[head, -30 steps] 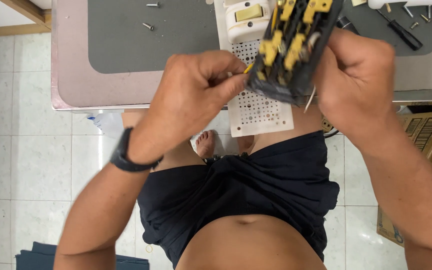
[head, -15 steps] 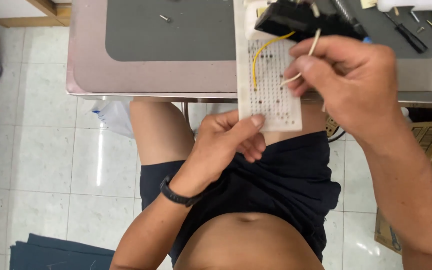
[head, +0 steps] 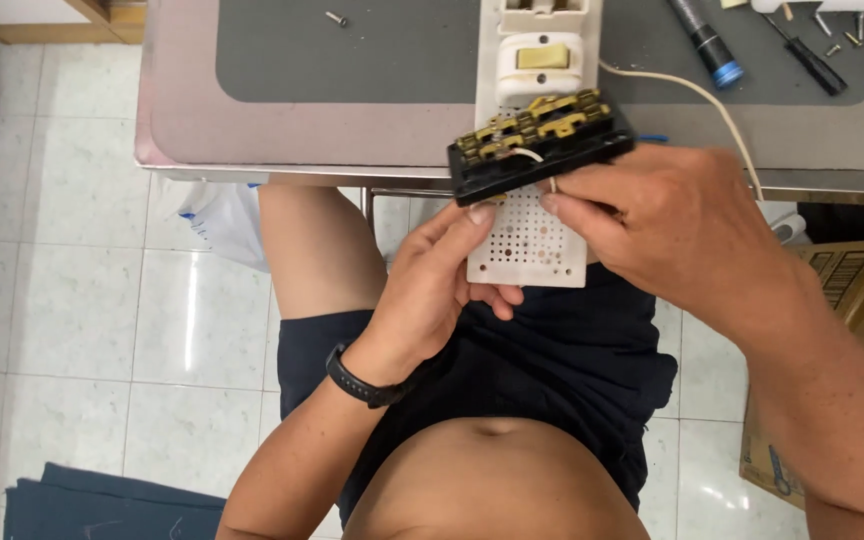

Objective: The person holds a black electrical switch component and a white plastic housing, inserting wires into the switch terminals. They use a screwdriver to tighten the screws securing the wires and then place the switch into the housing.

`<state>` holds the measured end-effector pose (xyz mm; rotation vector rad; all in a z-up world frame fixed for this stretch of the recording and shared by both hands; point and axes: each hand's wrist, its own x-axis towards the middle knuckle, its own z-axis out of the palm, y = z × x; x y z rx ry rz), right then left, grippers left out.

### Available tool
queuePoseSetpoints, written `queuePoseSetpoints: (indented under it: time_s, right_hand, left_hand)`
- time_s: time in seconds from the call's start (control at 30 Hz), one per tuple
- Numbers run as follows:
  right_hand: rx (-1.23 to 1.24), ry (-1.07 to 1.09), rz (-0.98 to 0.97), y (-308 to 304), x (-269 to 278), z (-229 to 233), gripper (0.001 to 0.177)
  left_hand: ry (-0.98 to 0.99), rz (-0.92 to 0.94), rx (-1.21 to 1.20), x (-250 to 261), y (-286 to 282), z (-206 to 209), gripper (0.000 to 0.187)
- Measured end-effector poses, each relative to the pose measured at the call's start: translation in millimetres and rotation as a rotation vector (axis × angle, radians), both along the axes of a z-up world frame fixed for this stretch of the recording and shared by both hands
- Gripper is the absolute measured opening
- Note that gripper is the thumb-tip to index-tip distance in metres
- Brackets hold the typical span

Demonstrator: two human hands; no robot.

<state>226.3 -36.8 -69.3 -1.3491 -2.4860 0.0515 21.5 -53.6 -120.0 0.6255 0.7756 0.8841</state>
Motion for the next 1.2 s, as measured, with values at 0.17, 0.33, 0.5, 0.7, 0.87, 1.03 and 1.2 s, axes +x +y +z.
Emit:
queuePoseSetpoints:
  time_s: [0.17, 0.33, 0.5, 0.7, 0.87, 1.03, 1.2]
  right_hand:
    - [0.071, 0.032, -0.045, -8, -2, 5, 0.030]
    - [-0.009, 0.540, -0.291, -13, -10, 8, 0.012]
    - [-0.145, 0.790, -0.380, -1, -20, 7, 0.020]
    - [-0.417, 1.118, -0.546, 14, -23, 6, 0.021]
    - [-0.523, 1.321, -0.540, 16, -12, 6, 0.029]
    - [-0.646, 1.538, -0.670, 25, -5, 0, 0.027]
    - [-0.630, 1.439, -0.684, 28, -9, -2, 0.028]
  left_hand:
    - [-0.130, -0.017, -0.048, 6, 6, -15, 0.035]
    - [-0.215, 0.102, -0.039, 12, 1, -29, 0.036]
    - [-0.319, 0.124, -0.125, 19, 6, -52, 0.036]
    - [-0.455, 0.163, -0.161, 24, 1, -58, 0.037]
    - [-0.556, 0.163, -0.015, 20, -1, -49, 0.034]
    - [-0.521, 0.124, -0.185, 17, -1, -30, 0.031]
    - [-0.505, 0.067, -0.226, 13, 2, -30, 0.035]
